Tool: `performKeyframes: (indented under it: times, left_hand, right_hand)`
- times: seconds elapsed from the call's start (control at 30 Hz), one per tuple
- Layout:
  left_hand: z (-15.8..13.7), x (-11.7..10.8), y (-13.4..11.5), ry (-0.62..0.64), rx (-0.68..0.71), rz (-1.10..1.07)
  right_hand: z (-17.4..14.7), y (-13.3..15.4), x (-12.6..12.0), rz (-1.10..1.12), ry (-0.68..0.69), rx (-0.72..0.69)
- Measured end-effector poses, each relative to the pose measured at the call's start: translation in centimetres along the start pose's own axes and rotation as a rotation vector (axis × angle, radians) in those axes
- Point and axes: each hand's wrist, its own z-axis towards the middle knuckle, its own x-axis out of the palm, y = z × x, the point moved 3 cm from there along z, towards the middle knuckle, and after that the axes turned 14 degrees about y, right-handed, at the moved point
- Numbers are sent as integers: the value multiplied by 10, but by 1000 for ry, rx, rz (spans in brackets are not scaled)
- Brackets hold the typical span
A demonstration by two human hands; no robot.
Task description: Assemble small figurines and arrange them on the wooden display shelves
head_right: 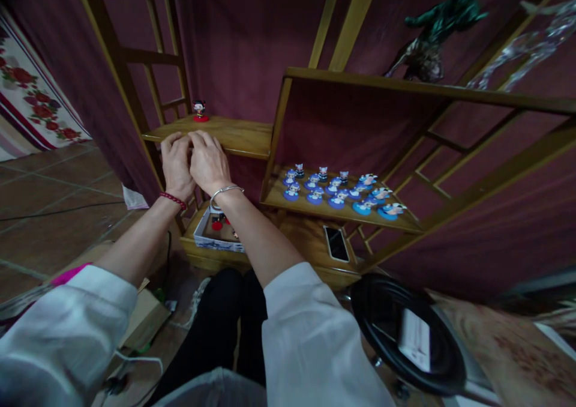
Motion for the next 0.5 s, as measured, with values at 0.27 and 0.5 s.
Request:
performKeyframes:
  times: [0.27,0.5]
  left_hand:
    - [-41,22,-11,89,-74,-20]
    - [-98,79,-4,597,-202,12]
  right_hand:
    - [-46,-5,21,77,42,20]
    - [-101,-48,78,113,246,361]
